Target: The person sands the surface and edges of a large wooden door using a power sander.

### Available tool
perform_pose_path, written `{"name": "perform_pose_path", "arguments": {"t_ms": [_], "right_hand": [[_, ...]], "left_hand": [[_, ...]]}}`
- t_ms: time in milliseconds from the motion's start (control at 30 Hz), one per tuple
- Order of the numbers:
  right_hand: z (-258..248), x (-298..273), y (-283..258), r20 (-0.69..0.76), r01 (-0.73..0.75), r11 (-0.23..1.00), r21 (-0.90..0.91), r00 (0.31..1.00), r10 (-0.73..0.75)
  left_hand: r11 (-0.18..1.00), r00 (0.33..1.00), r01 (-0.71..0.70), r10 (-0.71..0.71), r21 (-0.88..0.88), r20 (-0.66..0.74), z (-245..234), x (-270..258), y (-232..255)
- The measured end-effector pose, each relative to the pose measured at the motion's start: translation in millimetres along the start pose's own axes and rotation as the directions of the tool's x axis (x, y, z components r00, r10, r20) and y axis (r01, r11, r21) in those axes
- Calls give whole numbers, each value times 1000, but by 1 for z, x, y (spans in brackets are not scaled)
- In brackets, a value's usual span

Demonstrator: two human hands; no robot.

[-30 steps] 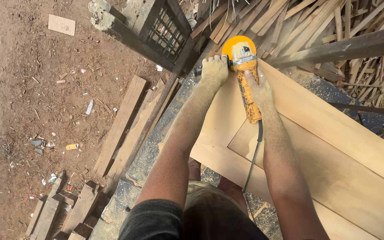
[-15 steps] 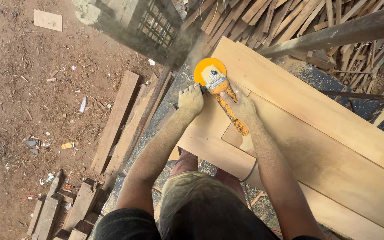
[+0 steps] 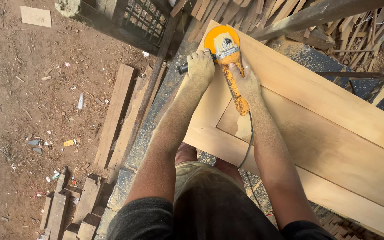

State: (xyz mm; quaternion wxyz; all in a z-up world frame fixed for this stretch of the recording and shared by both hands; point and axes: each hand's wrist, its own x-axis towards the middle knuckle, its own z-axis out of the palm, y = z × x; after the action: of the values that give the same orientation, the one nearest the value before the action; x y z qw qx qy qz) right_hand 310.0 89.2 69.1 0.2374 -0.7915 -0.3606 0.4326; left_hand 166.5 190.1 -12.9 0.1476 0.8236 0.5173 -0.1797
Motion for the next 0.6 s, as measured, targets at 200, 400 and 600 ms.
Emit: {"name": "perform_pose_path", "arguments": {"t_ms": [200,400,600], "right_hand": [[-15,-40,17,54,-45,999,1,998,45],[-29,-75,46,26,-49,998,-35,998,50],[-47,-109,85,-26,-75,993,90,997,78]], "left_hand": [[998,996,-14,18,-55,85,11,-49,20],[996,981,-74,82,-50,176,19,-80,52],[985,979,-165,171,-56,112,35,-99,96]]}}
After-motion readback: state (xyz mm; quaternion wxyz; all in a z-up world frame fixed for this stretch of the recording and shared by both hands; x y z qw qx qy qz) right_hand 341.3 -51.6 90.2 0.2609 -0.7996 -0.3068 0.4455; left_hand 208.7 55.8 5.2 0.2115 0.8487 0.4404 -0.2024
